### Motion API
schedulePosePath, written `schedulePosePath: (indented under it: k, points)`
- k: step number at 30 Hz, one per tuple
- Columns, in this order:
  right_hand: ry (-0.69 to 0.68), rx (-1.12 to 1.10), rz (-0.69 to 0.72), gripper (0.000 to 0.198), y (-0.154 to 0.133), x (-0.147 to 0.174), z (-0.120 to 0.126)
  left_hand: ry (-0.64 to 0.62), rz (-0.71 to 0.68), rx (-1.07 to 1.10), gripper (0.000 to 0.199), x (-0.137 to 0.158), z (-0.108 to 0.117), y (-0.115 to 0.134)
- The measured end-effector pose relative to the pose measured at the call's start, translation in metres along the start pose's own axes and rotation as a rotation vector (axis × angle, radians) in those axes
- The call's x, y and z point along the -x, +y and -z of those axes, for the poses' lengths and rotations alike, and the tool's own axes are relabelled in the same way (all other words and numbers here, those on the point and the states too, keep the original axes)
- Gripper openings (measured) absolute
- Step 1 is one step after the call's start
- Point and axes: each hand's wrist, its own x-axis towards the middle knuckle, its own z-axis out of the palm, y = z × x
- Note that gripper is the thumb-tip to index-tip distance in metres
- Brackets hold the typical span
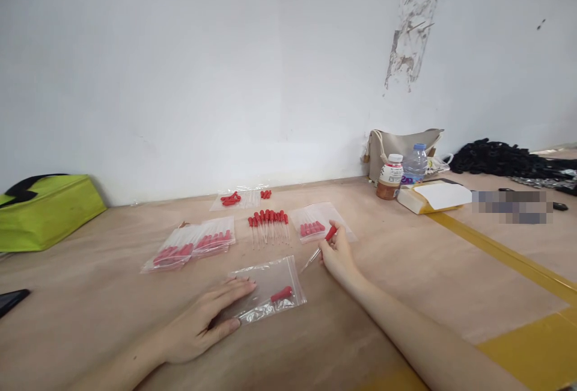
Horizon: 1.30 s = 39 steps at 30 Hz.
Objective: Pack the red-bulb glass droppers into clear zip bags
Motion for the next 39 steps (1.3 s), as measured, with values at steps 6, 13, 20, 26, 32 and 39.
schedulePosePath:
  k: [6,13,20,26,32,39]
  points:
    - [-0.063,-0.090,-0.103,0.050,0.000,0.010,-0.012,-0.013,0.033,-0.001,0.050,0.000,0.001,0.000]
    - [-0.383,-0.222,-0.201,0.030,-0.001,0.016,-0.014,0.001,0.052,0.009,0.052,0.001,0.003,0.005]
    - [-0.695,0.032,-0.141,0.036,0.000,0.011,-0.002,0.012,0.053,0.009,0.051,-0.001,0.003,0.005]
    - [-0.755,0.142,-0.110,0.031,0.004,0.017,-0.013,-0.004,0.051,-0.008,0.052,-0.001,0.003,0.004]
    - [-0.822,0.238,0.064,0.025,-0.004,0.019,-0.013,0.011,0.020,0.006,0.049,-0.003,0.004,0.005]
    - [-0.474,0.403,0.070,0.016,-0.001,0.003,-0.010,-0.022,0.004,-0.018,0.041,-0.002,0.002,0.003]
